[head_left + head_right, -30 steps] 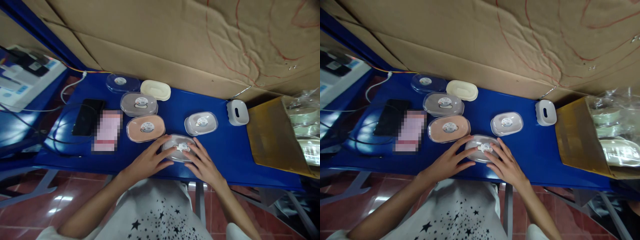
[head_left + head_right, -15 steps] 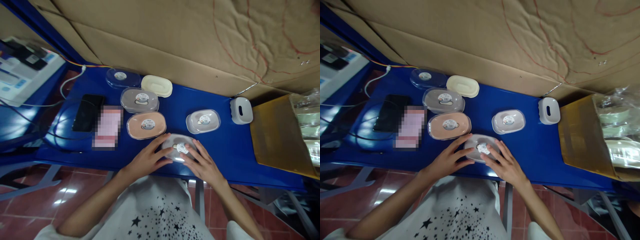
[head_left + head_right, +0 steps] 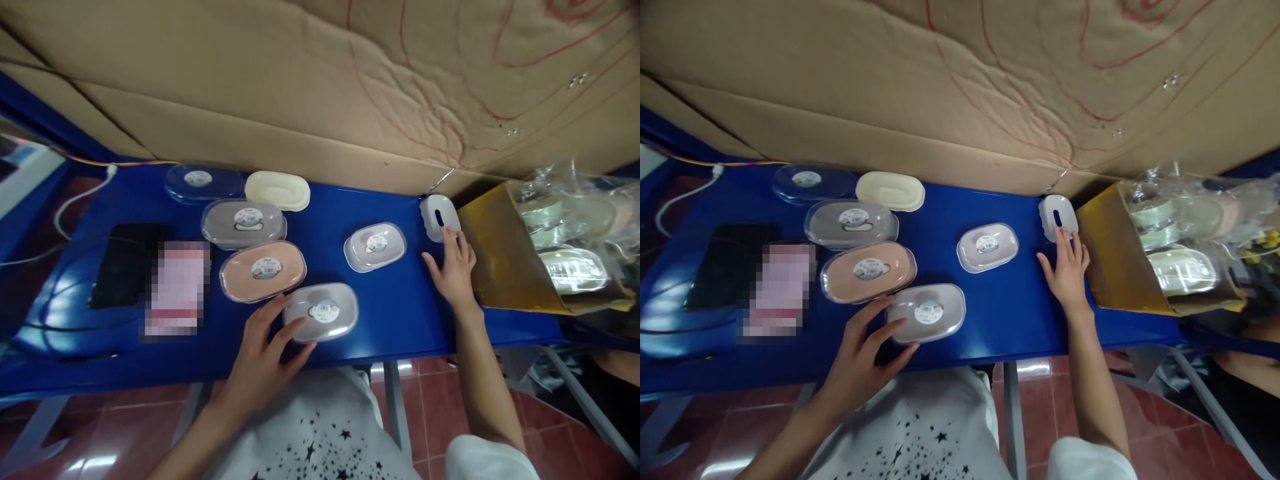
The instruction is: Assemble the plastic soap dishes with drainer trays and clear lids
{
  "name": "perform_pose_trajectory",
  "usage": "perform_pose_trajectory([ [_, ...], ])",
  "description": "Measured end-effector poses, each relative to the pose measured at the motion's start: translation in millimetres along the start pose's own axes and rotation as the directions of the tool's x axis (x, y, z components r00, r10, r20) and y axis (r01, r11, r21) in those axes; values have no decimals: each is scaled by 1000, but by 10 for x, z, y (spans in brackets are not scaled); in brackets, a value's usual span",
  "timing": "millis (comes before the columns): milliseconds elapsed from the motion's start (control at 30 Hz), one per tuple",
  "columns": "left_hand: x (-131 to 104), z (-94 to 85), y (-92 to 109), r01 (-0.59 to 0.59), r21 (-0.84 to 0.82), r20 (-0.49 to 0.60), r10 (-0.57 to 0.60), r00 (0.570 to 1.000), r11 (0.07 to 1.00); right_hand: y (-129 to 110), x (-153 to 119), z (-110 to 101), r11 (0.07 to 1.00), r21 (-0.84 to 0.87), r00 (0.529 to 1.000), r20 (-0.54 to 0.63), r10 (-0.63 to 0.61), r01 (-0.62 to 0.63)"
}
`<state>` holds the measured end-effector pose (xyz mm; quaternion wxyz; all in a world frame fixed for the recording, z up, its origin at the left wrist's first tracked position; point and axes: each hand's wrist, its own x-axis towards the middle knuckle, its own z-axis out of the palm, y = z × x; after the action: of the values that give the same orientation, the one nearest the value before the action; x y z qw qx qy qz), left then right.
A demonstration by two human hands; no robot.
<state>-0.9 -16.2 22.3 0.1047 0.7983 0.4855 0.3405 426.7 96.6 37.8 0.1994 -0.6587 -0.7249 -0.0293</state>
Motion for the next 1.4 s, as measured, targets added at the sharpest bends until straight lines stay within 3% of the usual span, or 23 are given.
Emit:
perform_pose_trajectory([
  [133, 99, 48, 46, -4, 93, -47, 8, 999, 996, 158, -59, 52, 998, -34, 999, 16, 48, -47],
  [233, 191, 135, 149, 8, 127, -46, -2, 999, 992, 66, -499, -102, 1000, -2, 999, 45, 14, -14],
  [333, 196, 218, 299, 13, 137, -118, 3, 993, 990, -171, -1075, -286, 991, 115, 993, 88, -73, 63],
  [400, 152, 245, 382, -100, 100, -108, 111, 988, 990, -385, -1351, -376, 978, 179, 982, 136, -133, 108],
  [467, 93, 248, 426, -271, 52, 12, 271, 962, 961, -601, -1437, -443, 950, 249, 942, 226, -247, 189],
  [533, 36, 245, 431, -389, 37, 175, 377, 909, 920, -780, -1311, -495, 901, 342, 893, 264, -366, 268],
  [600, -12, 262, 421, -429, 63, 261, 400, 878, 901, -912, -1012, -519, 851, 428, 877, 221, -426, 306],
  [733, -67, 372, 440, -393, 95, 214, 367, 905, 915, -1163, -165, -400, 782, 500, 889, 49, -455, 372],
  [800, -86, 413, 461, -375, 67, 187, 358, 915, 925, -1360, 278, -227, 746, 500, 863, -6, -504, 439],
  [900, -159, 380, 450, -356, 10, 187, 348, 919, 935, -1756, 904, 164, 726, 408, 772, 74, -631, 554],
  [967, -249, 297, 405, -322, -5, 197, 316, 928, 947, -2034, 1269, 466, 719, 383, 745, 108, -658, 580],
  [1067, -395, 137, 317, -216, -2, 206, 212, 955, 976, -2361, 1663, 842, 742, 347, 757, 121, -642, 574],
  [1167, -460, 20, 244, -117, -20, 216, 119, 969, 993, -2477, 1800, 942, 764, 330, 777, 123, -617, 554],
  [1233, -423, -6, 211, -94, -40, 246, 101, 964, 995, -2406, 1733, 792, 778, 320, 793, 116, -598, 540],
  [1300, -315, 12, 186, -103, -49, 278, 112, 954, 994, -2225, 1538, 477, 794, 311, 814, 94, -573, 523],
  [1400, -62, 99, 169, -154, -54, 300, 163, 940, 987, -1820, 1001, -153, 823, 298, 857, 26, -514, 484],
])
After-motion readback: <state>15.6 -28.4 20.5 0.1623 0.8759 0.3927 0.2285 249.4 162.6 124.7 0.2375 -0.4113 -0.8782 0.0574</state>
